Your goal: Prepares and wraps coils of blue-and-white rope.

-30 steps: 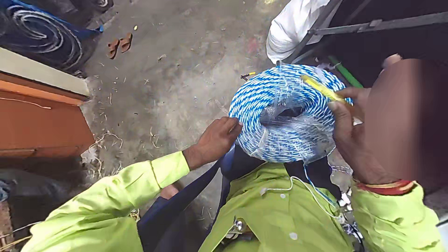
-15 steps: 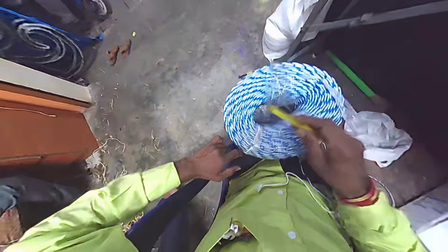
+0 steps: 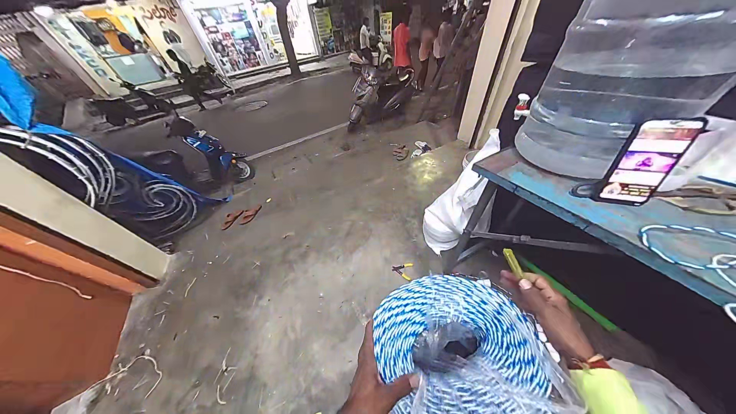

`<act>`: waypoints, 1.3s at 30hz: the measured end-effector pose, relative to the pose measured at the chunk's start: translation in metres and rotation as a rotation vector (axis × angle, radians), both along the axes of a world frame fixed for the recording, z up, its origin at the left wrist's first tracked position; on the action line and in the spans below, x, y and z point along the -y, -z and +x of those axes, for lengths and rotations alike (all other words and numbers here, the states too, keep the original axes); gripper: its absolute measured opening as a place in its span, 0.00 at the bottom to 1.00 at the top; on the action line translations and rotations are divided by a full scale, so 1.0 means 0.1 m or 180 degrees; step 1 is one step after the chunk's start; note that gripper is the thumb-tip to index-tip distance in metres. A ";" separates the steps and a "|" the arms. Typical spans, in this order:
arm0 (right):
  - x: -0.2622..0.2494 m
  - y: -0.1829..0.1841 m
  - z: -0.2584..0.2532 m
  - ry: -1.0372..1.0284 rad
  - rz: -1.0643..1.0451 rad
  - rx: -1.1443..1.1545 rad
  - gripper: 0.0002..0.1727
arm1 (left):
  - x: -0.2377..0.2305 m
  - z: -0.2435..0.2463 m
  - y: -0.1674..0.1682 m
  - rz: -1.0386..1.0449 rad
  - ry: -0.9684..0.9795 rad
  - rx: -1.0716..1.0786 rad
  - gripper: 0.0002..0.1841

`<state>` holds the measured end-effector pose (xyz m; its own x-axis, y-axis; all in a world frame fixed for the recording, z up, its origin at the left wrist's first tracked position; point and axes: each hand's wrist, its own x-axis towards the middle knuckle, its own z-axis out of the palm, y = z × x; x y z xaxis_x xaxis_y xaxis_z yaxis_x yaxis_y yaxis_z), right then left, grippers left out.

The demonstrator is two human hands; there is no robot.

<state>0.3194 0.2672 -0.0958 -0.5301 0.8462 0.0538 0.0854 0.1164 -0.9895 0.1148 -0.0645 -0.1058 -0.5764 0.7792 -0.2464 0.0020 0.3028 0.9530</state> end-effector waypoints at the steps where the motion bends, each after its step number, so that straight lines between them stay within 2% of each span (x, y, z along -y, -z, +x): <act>1: -0.01 0.09 -0.08 -0.0108 -0.0272 -0.0129 0.20 | -0.03 -0.06 0.01 0.0065 0.0093 -0.0039 0.76; 4: 0.10 0.08 -0.15 -0.0021 -0.0720 -0.0147 0.16 | -0.09 -0.23 -0.03 0.0091 0.0231 0.0257 0.75; 9: 0.68 -0.18 -0.03 0.0918 -0.1100 -0.0042 0.14 | -0.28 -0.71 -0.20 0.0032 0.0756 0.0658 0.70; 13: 1.29 -0.13 0.10 0.1570 -0.0888 -0.0303 0.17 | -0.60 -1.13 -0.26 0.0159 0.1648 0.0553 0.66; 15: 1.43 -0.07 0.12 0.1742 -0.0752 -0.0428 0.18 | -0.79 -1.23 -0.29 0.0086 0.1864 0.0507 0.66; 18: 1.39 -0.05 0.13 0.1864 -0.0716 -0.0480 0.13 | -0.99 -1.21 -0.34 0.0019 0.1899 0.0500 0.67; 20: 1.28 -0.02 0.15 0.1849 -0.0650 -0.0423 0.14 | -1.08 -1.19 -0.35 0.0022 0.1852 0.0498 0.67; 25: 0.92 -0.03 0.11 0.1582 -0.0503 0.0193 0.16 | -1.27 -1.15 -0.33 0.0049 0.1660 0.0340 0.65; 30: 0.67 0.05 0.10 0.1418 -0.0368 0.0264 0.16 | -1.22 -1.05 -0.25 0.0286 0.1454 0.0267 0.63; 32: 0.78 0.03 0.11 0.1454 -0.0111 0.0315 0.16 | -1.11 -1.03 -0.20 0.0234 0.1320 0.0014 0.61; 34: 0.90 -0.05 0.13 0.1500 0.0517 0.0359 0.19 | -0.96 -1.00 -0.20 -0.0002 0.1189 -0.0747 0.56; 36: 1.00 -0.21 0.22 0.1329 0.1286 0.0255 0.25 | -0.70 -0.93 -0.29 -0.0049 0.1239 -0.1527 0.43; 37: 1.06 -0.36 0.24 0.1247 0.1604 0.0179 0.24 | -0.52 -0.90 -0.34 -0.0064 0.1393 -0.1810 0.36; 39: 1.25 -0.62 0.32 0.0874 0.1680 -0.0030 0.19 | -0.13 -0.80 -0.35 -0.0118 0.1753 -0.2198 0.28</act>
<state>0.3515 0.1425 -0.0336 -0.2931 0.8098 0.5082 0.1734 0.5678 -0.8047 0.0347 -0.0517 -0.0708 -0.1509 0.9885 -0.0127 0.7282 0.1198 0.6748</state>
